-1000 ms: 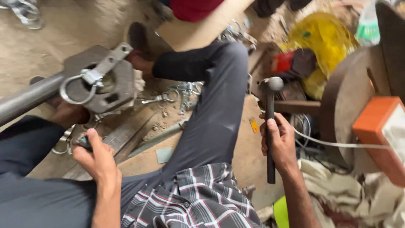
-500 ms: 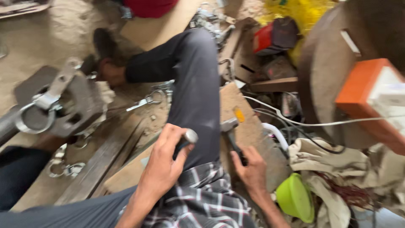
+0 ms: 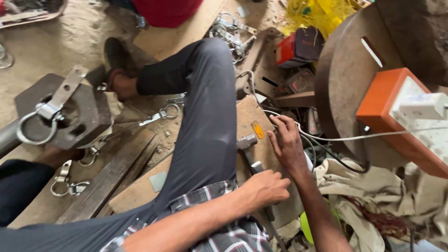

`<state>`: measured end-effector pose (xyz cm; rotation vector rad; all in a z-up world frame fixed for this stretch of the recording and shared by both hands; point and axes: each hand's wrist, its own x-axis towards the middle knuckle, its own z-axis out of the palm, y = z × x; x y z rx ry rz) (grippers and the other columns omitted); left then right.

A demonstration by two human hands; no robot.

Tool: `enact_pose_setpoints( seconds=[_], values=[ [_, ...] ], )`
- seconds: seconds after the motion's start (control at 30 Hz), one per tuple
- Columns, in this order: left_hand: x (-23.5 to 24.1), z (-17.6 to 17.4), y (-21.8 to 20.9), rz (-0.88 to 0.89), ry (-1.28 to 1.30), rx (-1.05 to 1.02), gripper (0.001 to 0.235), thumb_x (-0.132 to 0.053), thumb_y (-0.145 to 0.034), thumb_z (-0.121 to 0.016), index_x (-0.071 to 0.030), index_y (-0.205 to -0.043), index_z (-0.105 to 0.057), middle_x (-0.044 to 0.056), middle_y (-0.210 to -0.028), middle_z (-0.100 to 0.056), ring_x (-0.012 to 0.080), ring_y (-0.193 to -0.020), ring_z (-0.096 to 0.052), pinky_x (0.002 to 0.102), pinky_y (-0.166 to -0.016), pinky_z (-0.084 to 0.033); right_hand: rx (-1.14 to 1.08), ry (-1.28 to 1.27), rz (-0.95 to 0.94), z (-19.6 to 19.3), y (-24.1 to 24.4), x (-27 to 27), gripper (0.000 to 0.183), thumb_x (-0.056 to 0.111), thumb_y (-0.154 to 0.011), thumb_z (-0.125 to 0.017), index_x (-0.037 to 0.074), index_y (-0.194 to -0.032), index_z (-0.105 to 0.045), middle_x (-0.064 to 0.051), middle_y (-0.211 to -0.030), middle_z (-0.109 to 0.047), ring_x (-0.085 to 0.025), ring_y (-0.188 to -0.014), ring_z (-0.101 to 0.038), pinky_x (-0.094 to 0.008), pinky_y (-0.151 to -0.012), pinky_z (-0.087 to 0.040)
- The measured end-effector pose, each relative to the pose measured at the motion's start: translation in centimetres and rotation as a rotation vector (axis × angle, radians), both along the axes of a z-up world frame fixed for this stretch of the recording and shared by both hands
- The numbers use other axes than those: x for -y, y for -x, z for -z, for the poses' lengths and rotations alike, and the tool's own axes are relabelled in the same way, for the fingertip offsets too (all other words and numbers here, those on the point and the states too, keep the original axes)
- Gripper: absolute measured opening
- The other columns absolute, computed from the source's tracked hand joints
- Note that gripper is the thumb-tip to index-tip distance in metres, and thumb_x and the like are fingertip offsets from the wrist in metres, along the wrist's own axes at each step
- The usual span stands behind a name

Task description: The person assembles metal components using a hammer to fit a pin and bracket onto a metal pole while sitting on the floor. They then apply adhesive tape to one of the metal assemblies.

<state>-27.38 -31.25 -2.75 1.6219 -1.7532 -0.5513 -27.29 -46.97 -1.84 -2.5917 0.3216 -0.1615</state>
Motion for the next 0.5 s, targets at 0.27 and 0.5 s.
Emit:
enact_pose_setpoints(
  seconds=[0.27, 0.5],
  values=[
    [1.6, 3.0, -0.6, 0.0, 0.008, -0.008, 0.004, -0.017, -0.081, -0.07, -0.013, -0.08, -0.07, 0.005, -0.089, -0.072, 0.0284, -0.092, -0.073, 0.044, -0.077, -0.057, 0.054, -0.094, 0.117, 3.7, -0.5, 0.5, 0.032, 0.01, -0.092, -0.076, 0.003, -0.123, -0.07, -0.018, -0.112, -0.072, -0.032, -0.096, -0.07, -0.04, -0.086, -0.055],
    [-12.5, -4.4, -12.4, -0.489, 0.001, -0.435, 0.012, -0.019, -0.093, -0.067, -0.009, -0.1, -0.069, 0.01, -0.095, -0.069, 0.0339, -0.096, -0.07, 0.044, -0.082, -0.055, 0.161, 0.141, 0.176, 1.5, 0.2, -1.2, 0.024, 0.0, -0.104, -0.079, 0.001, -0.127, -0.074, -0.012, -0.095, -0.071, -0.024, -0.085, -0.069, -0.036, -0.082, -0.054]
  ],
)
